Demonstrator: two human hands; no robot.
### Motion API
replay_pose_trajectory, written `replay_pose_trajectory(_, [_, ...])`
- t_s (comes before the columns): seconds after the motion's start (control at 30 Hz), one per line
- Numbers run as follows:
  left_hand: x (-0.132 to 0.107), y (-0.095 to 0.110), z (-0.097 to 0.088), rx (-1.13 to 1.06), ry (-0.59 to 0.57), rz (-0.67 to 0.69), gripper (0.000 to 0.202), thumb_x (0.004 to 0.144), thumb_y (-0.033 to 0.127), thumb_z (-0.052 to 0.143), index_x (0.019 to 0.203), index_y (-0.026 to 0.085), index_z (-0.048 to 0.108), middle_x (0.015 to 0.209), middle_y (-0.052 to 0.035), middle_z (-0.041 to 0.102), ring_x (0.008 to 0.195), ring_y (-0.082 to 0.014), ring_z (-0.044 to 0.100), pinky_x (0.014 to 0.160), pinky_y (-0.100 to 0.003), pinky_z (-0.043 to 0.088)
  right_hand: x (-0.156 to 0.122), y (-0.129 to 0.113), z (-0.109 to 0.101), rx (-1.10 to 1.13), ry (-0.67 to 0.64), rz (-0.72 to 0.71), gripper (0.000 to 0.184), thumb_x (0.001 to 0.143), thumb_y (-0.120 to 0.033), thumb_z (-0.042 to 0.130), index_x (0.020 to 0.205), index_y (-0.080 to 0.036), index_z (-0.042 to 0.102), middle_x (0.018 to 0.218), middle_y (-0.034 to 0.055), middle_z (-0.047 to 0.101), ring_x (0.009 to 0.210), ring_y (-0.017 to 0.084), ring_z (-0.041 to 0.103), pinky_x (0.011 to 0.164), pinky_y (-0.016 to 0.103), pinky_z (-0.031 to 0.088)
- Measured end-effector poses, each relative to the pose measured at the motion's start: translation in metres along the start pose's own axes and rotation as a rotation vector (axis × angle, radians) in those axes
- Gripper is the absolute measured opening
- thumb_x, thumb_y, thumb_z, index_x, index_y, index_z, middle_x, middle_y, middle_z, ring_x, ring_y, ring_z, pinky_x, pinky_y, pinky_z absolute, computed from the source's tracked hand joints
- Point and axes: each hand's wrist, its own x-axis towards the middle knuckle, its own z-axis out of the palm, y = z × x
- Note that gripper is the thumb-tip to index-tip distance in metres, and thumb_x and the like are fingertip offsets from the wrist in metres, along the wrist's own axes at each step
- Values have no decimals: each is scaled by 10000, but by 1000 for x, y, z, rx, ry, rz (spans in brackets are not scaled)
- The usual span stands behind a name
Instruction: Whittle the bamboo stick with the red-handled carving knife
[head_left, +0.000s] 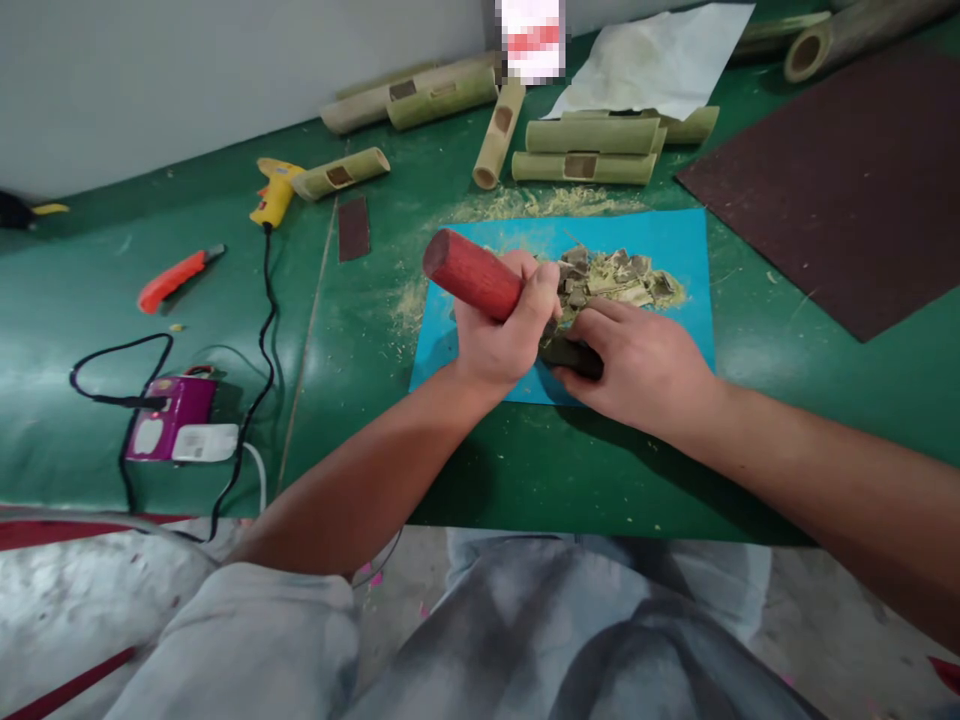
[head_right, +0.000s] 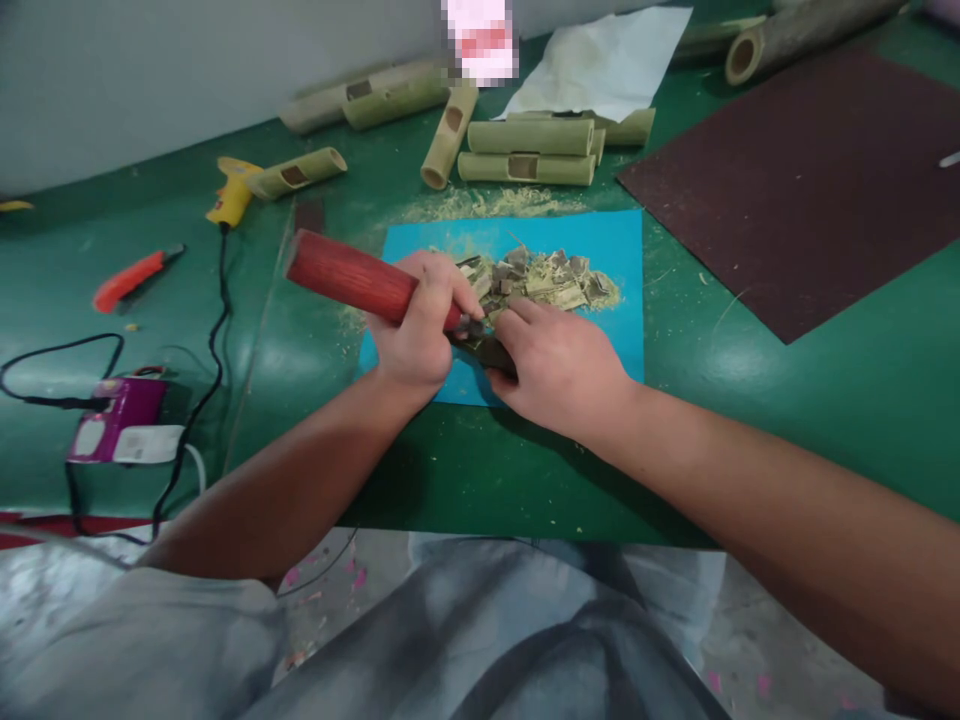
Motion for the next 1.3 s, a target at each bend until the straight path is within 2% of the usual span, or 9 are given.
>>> replay_pose_trajectory(0.17, [1,-4,0,-32,-10,98,534,1003,544,677,588,219,590,534,28,510,523,-68,481,529,-336,369,0,1,2,-6,-1,-3,94,863,-296,636,846,-206,617,857,68,656,727,191,535,629,335,274])
replay_pose_trajectory(0.4, [1,1,0,19,-35,37,583,972,635,639,597,202,532,588,17,538,555,-100,513,572,-313,436,1,0,1,-33,-7,-3,95,852,-286,643,863,-192,643,875,78,666,738,197,549,620,334,274])
replay_pose_trajectory(0.63, [1,-2,1,83,-69,21,476,958,447,682,606,203,474,586,32,450,553,-95,440,547,-279,390,2,1,0,21,-42,27,123,864,-288,659,915,-176,674,948,104,708,789,214,604,652,330,344])
replay_pose_trajectory(0.77, [2,-1,1,134,-99,31,450,932,375,706,609,202,446,605,29,454,552,-94,427,537,-280,367,4,4,-1,118,-62,48,159,879,-312,660,948,-172,691,1007,125,734,844,235,637,697,339,401])
replay_pose_trajectory(0.97, [6,1,2,134,-176,81,472,923,357,697,593,204,396,589,29,419,549,-99,400,558,-298,360,4,8,0,211,-43,24,117,870,-303,650,866,-188,668,910,95,704,773,202,590,679,333,386])
replay_pose_trajectory(1.1, [3,-1,4,51,-135,16,539,906,383,737,557,206,366,554,39,369,518,-88,346,531,-301,344,4,10,-1,241,-44,14,127,878,-313,650,822,-200,637,846,66,660,724,184,550,654,323,363])
replay_pose_trajectory(1.17, [1,-2,5,-15,-92,28,591,889,403,779,541,207,344,530,50,331,494,-81,317,502,-302,319,5,10,-2,218,-54,23,165,882,-326,661,778,-212,604,814,50,630,699,177,528,639,321,338])
replay_pose_trajectory(1.3, [3,-2,6,-65,30,47,593,940,455,753,513,210,421,511,37,420,491,-86,393,490,-315,335,5,4,-5,85,-75,33,122,856,-301,676,807,-203,623,817,51,630,695,177,521,632,324,311])
